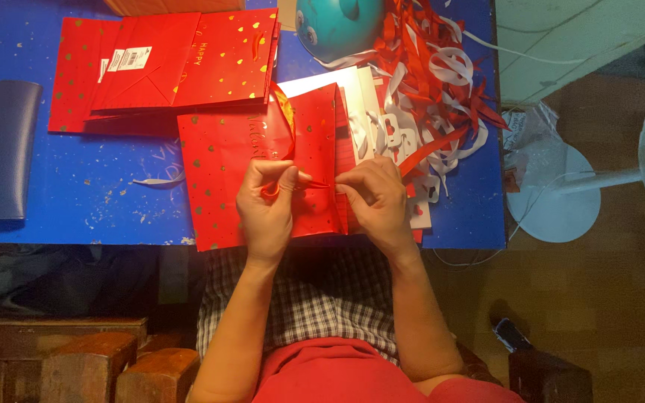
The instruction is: The person sits at a blue table assembling red Valentine's Day paper gift bags. They press the bags flat, open the folded sides, and thread and tie red ribbon handles through the punched holes, setting finished bags on a stack beside the pile of ribbons.
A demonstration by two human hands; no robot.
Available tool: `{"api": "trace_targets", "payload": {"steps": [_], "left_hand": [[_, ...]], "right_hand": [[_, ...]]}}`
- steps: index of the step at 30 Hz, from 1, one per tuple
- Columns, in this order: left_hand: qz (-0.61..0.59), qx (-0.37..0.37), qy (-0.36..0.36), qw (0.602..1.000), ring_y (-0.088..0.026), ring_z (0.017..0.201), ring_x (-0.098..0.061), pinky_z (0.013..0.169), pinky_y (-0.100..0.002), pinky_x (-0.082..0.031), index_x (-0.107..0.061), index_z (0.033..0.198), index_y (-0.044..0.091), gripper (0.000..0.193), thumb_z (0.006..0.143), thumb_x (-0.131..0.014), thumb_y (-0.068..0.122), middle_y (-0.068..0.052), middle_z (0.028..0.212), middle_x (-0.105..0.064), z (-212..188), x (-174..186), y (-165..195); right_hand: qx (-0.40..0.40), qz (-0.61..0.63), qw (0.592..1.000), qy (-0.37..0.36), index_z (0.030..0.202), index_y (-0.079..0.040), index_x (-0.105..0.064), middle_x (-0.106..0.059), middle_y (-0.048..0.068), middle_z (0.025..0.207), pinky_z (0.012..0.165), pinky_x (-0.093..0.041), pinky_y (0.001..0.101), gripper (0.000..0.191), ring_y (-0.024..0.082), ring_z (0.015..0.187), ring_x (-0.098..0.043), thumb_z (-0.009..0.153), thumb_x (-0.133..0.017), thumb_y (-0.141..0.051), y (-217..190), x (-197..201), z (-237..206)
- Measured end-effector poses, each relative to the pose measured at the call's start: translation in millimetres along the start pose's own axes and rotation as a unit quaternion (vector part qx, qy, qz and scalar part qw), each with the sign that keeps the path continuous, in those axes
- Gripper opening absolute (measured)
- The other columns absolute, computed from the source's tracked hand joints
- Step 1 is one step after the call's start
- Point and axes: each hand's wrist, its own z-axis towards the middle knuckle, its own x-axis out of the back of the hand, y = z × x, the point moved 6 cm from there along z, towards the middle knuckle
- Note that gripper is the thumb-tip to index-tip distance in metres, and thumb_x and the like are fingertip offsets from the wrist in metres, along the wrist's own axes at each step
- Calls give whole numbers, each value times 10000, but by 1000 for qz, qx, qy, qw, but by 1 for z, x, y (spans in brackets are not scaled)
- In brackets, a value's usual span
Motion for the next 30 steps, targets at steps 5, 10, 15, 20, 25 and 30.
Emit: {"api": "trace_targets", "payload": {"steps": [5,10,15,20,25,30], "left_hand": [[281,-61,-107,952,-149,839,-720,679,-289,-582,-659,1159,50,364,866,-802,212,-64,938,-741,-1,-15,20],[389,-116,-121,906,-185,790,-645,701,-320,-526,-762,964,114,178,838,-844,208,-19,869,-738,-1,-26,31],[379,-149,-128,904,-201,806,-627,763,-331,-526,-750,979,111,102,879,-763,111,-27,909,-732,-2,-23,31],[222,-29,-93,970,-125,801,-645,719,-294,-548,-657,1092,67,166,940,-621,10,-31,861,-645,-1,-2,10],[-28,-2,-11,1000,-111,949,-668,799,-318,-648,-562,1204,39,168,1039,-571,9,-34,1006,-628,4,19,-4],[-6,-27,-44,999,-114,977,-645,845,-327,-641,-528,1321,37,284,1055,-625,7,-55,1073,-618,3,11,4]], "right_hand": [[-4,0,1000,3,955,-41,-708,-678,42,928,921,-476,342,125,233,997,-595,850,-761,1,0,0,0],[8,-8,1000,6,952,-36,-703,-679,46,929,948,-474,359,120,239,1017,-601,850,-752,5,-2,1,0],[-12,-2,1000,2,953,-56,-718,-679,29,917,934,-473,349,106,231,1008,-590,863,-763,-23,-2,0,0],[-14,4,1000,-4,950,-76,-735,-680,15,898,945,-461,345,91,226,1010,-573,878,-760,-26,-2,0,0],[-8,11,1000,-3,953,-65,-727,-687,15,905,955,-459,353,92,229,1011,-576,881,-754,-14,-2,0,0],[3,2,1000,6,954,-39,-698,-682,39,921,980,-465,364,120,239,1023,-597,857,-752,5,0,1,-1]]}}
